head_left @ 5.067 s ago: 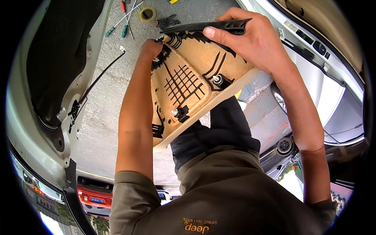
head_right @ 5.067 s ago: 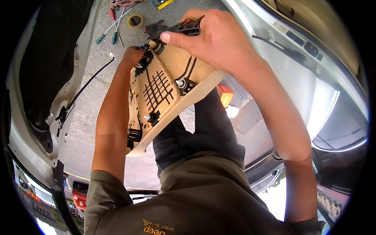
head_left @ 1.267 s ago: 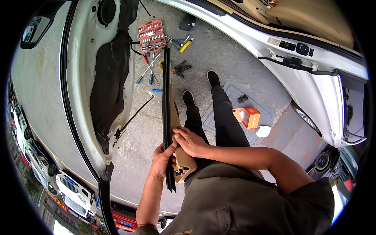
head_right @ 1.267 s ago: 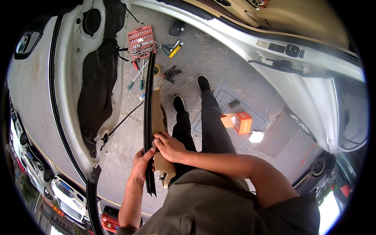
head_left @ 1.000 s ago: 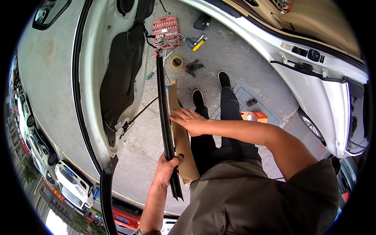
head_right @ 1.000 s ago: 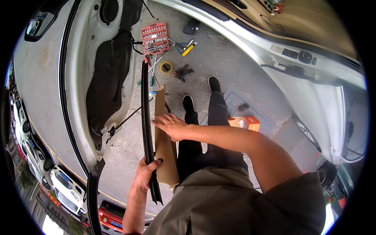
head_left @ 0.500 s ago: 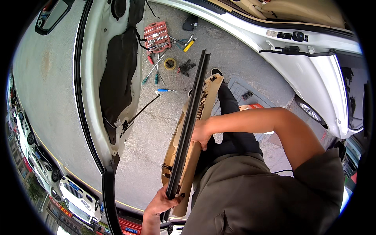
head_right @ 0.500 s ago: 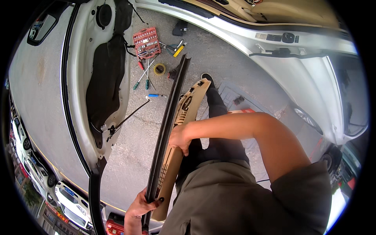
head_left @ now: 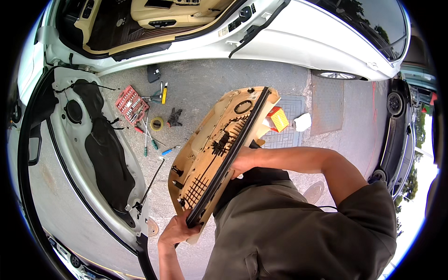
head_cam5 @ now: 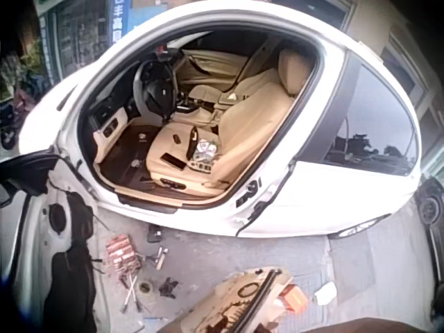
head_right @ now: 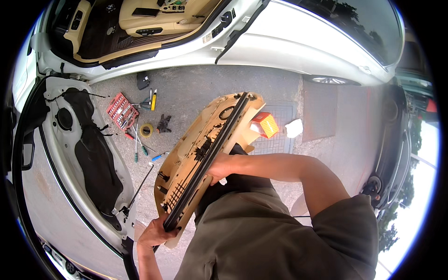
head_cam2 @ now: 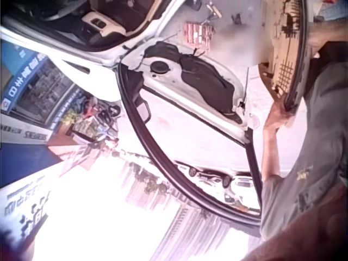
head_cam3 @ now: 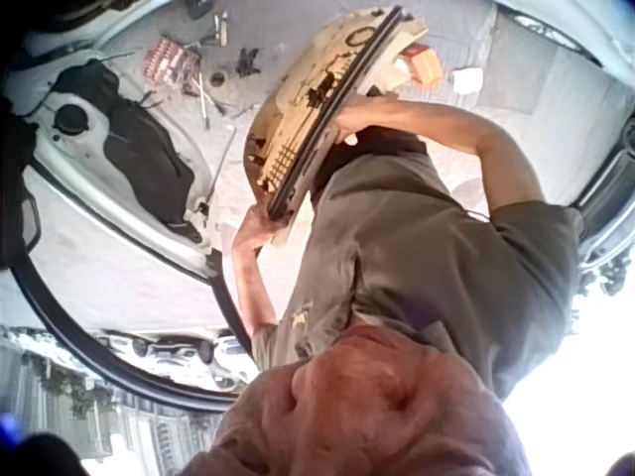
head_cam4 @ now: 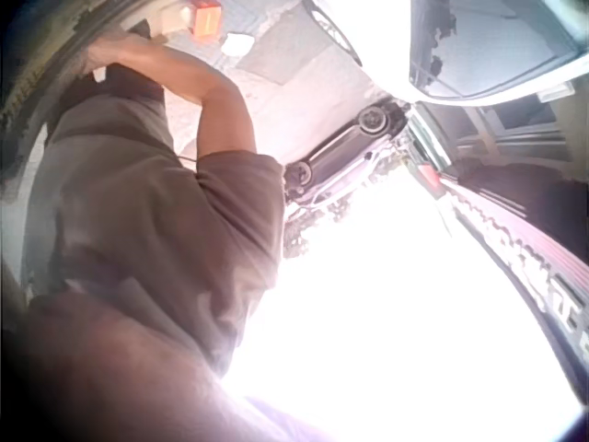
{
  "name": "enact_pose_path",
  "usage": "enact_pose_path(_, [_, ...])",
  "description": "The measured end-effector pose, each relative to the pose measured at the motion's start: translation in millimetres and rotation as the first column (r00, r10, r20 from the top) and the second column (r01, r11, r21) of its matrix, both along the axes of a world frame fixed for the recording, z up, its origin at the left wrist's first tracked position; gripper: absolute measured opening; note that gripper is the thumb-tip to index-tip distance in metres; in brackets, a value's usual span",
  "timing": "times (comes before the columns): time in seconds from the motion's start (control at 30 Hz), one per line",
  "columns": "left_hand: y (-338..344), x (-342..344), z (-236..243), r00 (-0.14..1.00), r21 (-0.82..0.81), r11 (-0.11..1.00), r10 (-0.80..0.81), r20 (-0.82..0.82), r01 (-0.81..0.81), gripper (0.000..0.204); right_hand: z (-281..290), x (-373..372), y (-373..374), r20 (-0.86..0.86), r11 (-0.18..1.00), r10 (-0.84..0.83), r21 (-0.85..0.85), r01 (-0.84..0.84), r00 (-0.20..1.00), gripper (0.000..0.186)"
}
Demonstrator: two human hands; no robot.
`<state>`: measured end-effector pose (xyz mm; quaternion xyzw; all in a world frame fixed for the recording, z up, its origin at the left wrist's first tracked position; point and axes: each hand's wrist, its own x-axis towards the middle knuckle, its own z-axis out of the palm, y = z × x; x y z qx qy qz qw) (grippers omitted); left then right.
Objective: The person works on a detached car door panel, using pliers to secure a white connector onto a black cable. They then reattach the door panel to the car door frame and use a screwdriver to fasten screws into the panel.
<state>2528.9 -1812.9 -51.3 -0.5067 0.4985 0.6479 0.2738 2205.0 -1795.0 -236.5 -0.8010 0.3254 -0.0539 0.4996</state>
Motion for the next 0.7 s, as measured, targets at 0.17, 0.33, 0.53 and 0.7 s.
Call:
enact_pose_path(0.17, [-59.2, -54.0, -24.5, 0.989, -0.37, 0.919, -0.147, -0.011, 0.132, 0.034, -25.6, -72.1, -30.6, -0.246, 1.0, -0.027, -0.004, 0.027, 0.969, 0.045])
enact_pose_path(0.33, [-79.2, -80.9, -67.4, 1.0, -0.681, 0.732, -0.007, -0.024, -0.012, 0.029, -47.5, -154.5, -61.4, -0.341, 0.99, -0.135, -0.005, 0.142, 0.93, 0.05])
enact_pose_path(0.53, [-69.5, -82.4, -84.1, 0.802, -0.38, 0.742, 0.597, 0.0, -0.552, 0.031, -81.0, -228.3, -97.6, -0.529, 0.973, -0.105, 0.121, 0.197, 0.842, 0.055])
enact_pose_path(0.7, [-57.5, -61.2, -90.1, 0.751, -0.38, 0.719, 0.655, 0.088, -0.582, 0.028, -138.9, -277.4, -106.4, -0.64, 0.946, -0.107, 0.169, 0.275, 0.76, 0.061])
